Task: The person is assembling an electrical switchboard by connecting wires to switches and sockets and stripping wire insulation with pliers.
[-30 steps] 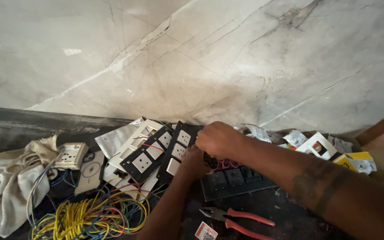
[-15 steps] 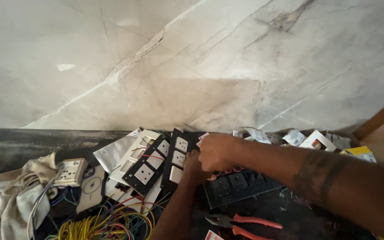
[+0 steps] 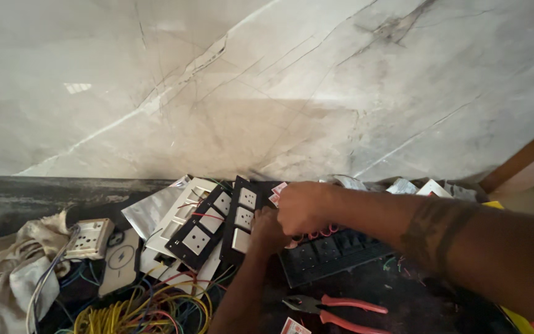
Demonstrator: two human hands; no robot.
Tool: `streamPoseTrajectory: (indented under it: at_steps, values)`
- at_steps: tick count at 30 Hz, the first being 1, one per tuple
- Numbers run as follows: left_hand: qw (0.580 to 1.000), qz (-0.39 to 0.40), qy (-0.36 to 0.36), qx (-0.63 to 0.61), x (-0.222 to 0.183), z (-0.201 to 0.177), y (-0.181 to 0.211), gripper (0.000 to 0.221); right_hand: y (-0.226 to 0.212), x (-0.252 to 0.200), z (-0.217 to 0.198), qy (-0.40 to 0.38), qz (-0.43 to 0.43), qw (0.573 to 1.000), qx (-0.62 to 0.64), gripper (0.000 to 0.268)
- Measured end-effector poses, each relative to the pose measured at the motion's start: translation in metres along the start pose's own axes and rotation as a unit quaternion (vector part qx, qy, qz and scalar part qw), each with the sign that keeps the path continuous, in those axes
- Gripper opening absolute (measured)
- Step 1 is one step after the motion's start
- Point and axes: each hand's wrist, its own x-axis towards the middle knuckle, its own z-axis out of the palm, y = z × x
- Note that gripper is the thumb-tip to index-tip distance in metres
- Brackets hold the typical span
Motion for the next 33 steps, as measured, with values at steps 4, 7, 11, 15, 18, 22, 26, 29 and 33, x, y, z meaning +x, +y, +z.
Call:
streamPoseTrajectory:
  at_steps: [4,7,11,15,18,22,26,29,33]
  values:
    - [1.000,-0.010,-0.001,-0.003,-0.003,0.002,0.000,0.075,-0.017,0.016,-0.012,-0.002,0.343,0.913,0.220,0.017]
    - [1.000,-0.020,0.003,-0.015,-0.006,-0.007,0.003,0.073,-0.016,0.016,-0.017,-0.007,0.527,0.786,0.324,0.025]
    - [0.999,-0.019,-0.006,-0.049,-0.011,-0.019,0.012,0.070,-0.016,-0.005,-0.006,-0.033,0.402,0.870,0.283,0.023]
    - [0.998,-0.047,-0.026,-0.016,-0.005,-0.012,0.009,0.072,-0.009,-0.016,-0.004,0.085,0.103,0.986,0.099,0.015]
    - [0.999,-0.016,0.013,-0.047,-0.003,0.001,0.001,0.064,0.001,-0.003,-0.015,-0.031,-0.037,0.999,0.000,0.015]
    - [0.996,-0.061,0.010,-0.060,-0.003,0.005,-0.001,0.087,-0.002,0.001,-0.028,-0.071,0.041,0.995,0.052,0.009]
    - [0.998,-0.044,-0.011,-0.037,-0.008,-0.008,0.004,0.079,-0.011,0.007,-0.045,-0.008,0.297,0.934,0.197,0.027]
    - [0.998,-0.039,-0.026,-0.041,-0.008,-0.010,0.009,0.079,-0.028,0.023,-0.048,-0.007,0.479,0.820,0.314,0.026]
    - [0.997,-0.062,-0.015,-0.039,-0.006,-0.010,0.010,0.088,-0.023,0.020,-0.031,-0.005,0.385,0.882,0.270,0.027]
